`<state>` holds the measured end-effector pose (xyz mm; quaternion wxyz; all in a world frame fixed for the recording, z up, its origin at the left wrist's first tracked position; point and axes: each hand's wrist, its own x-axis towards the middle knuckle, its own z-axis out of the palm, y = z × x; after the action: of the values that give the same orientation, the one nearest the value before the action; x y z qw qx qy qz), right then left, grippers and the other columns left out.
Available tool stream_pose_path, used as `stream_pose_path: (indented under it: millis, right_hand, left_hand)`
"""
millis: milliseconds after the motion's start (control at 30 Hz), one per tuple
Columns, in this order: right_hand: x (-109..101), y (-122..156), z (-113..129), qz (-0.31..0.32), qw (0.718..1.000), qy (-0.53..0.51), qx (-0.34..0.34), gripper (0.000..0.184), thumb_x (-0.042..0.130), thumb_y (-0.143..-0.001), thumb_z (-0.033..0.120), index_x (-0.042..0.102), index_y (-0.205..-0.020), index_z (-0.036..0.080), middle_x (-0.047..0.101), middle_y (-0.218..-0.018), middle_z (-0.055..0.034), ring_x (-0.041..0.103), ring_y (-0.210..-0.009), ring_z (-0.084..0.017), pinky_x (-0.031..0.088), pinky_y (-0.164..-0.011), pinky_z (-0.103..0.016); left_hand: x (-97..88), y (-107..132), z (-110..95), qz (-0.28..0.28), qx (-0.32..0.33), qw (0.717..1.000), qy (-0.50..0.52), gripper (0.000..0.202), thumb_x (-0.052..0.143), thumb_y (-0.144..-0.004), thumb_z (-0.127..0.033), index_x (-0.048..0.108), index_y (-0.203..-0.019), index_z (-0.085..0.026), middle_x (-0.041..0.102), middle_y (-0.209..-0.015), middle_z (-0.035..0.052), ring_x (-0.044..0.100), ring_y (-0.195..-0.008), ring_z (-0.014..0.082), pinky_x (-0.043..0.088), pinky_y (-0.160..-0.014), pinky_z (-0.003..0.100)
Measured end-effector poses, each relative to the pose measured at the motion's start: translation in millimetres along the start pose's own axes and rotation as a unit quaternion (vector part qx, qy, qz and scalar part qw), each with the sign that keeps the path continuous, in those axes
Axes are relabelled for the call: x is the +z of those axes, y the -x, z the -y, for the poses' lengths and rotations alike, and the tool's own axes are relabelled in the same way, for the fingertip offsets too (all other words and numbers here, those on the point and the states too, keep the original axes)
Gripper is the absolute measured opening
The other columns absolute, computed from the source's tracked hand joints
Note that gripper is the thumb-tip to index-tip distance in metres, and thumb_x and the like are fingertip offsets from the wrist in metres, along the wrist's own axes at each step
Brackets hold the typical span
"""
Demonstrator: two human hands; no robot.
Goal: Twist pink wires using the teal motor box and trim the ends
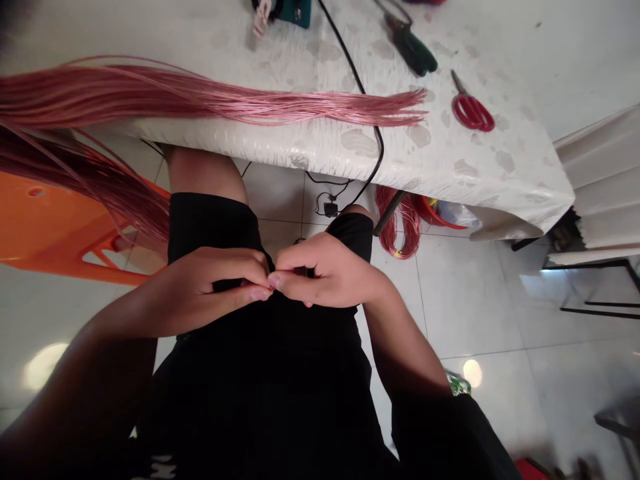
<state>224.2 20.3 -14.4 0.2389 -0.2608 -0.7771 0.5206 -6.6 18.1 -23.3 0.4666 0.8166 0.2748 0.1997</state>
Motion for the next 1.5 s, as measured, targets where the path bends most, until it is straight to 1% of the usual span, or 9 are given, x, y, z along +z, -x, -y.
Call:
stream_pose_path:
  millis: [100,200,300,433,567,700,900,1100,1500]
  right_hand:
    - [-3,1,-2,-0.021,1.000,-0.010,0.002,0.030,0.059,-0.096,0.024,0.055,-0.067,0.019,0.056,-0.054,0.0047,0.049,-0.048,-0.007,0.036,-0.048,-0.021]
    - [-1,3,-5,-0.070,0.998,-0.010,0.001,0.027,0.057,-0.098,0.027,0.059,-0.072,0.018,0.059,-0.059,0.0027,0.052,-0.053,-0.009,0.039,-0.053,-0.023]
    - [4,5,-7,-0.087,0.996,-0.015,0.010,0.028,0.053,-0.099,0.028,0.059,-0.074,0.018,0.061,-0.064,0.0010,0.055,-0.059,-0.010,0.041,-0.057,-0.024]
    - [15,1,-8,-0.078,0.997,0.011,-0.025,0.024,0.053,-0.096,0.021,0.056,-0.072,0.018,0.050,-0.060,0.0050,0.044,-0.055,-0.008,0.035,-0.054,-0.022]
    - [22,-4,-7,-0.098,0.992,0.055,-0.063,0.022,0.050,-0.094,0.015,0.053,-0.073,0.019,0.044,-0.063,0.0056,0.041,-0.057,-0.007,0.034,-0.056,-0.023]
    - [23,-3,-6,-0.110,0.990,0.062,-0.060,0.025,0.047,-0.094,0.012,0.046,-0.070,0.020,0.041,-0.063,0.0053,0.039,-0.057,-0.008,0.032,-0.057,-0.024]
    - [24,-1,-4,-0.119,0.988,0.084,-0.050,0.025,0.046,-0.093,0.012,0.043,-0.070,0.021,0.039,-0.063,0.0054,0.035,-0.057,-0.008,0.030,-0.056,-0.024]
    - [25,-1,-4,-0.144,0.984,0.097,-0.042,0.022,0.048,-0.088,0.010,0.043,-0.069,0.020,0.039,-0.062,0.0060,0.035,-0.056,-0.007,0.030,-0.054,-0.023]
    - [36,-3,-7,-0.215,0.974,0.058,-0.049,0.021,0.050,-0.085,0.010,0.045,-0.067,0.019,0.040,-0.061,0.0053,0.034,-0.055,-0.007,0.030,-0.053,-0.023]
  left_hand:
    - [2.7,-2,-3,-0.037,0.002,0.999,-0.010,0.014,0.057,-0.096,-0.019,0.067,-0.086,-0.020,0.065,-0.079,-0.0041,0.059,-0.071,0.0077,0.043,-0.069,0.020]
    - [4.7,-2,-7,-0.088,-0.024,0.996,-0.011,0.014,0.057,-0.095,-0.019,0.066,-0.084,-0.020,0.065,-0.075,-0.0041,0.059,-0.068,0.0088,0.043,-0.066,0.021]
    - [5.5,-2,-11,-0.119,-0.044,0.992,-0.008,0.014,0.057,-0.094,-0.019,0.065,-0.083,-0.020,0.065,-0.073,-0.0041,0.058,-0.067,0.0091,0.043,-0.065,0.022]
    - [5.7,-3,-13,-0.140,-0.042,0.989,-0.016,0.015,0.056,-0.095,-0.017,0.065,-0.083,-0.019,0.063,-0.072,-0.0043,0.058,-0.067,0.0086,0.043,-0.064,0.021]
    - [6.0,-3,-14,-0.144,-0.043,0.988,-0.039,0.013,0.056,-0.094,-0.016,0.064,-0.084,-0.019,0.063,-0.074,-0.0047,0.058,-0.068,0.0081,0.043,-0.065,0.021]
    - [6.6,0,-14,-0.132,-0.035,0.989,-0.055,0.012,0.056,-0.095,-0.016,0.064,-0.087,-0.019,0.064,-0.077,-0.0047,0.058,-0.070,0.0077,0.043,-0.067,0.020]
    - [7.5,1,-11,-0.115,-0.018,0.990,-0.078,0.011,0.055,-0.096,-0.015,0.064,-0.089,-0.019,0.065,-0.080,-0.0045,0.059,-0.071,0.0074,0.043,-0.069,0.020]
    - [8.9,1,-8,-0.133,0.021,0.987,-0.091,0.011,0.057,-0.095,-0.011,0.063,-0.089,-0.019,0.064,-0.081,-0.0054,0.059,-0.071,0.0059,0.043,-0.069,0.019]
    - [8.4,1,-10,-0.149,0.029,0.983,-0.102,0.013,0.057,-0.094,-0.008,0.062,-0.088,-0.019,0.060,-0.076,-0.0066,0.056,-0.068,0.0046,0.042,-0.066,0.018]
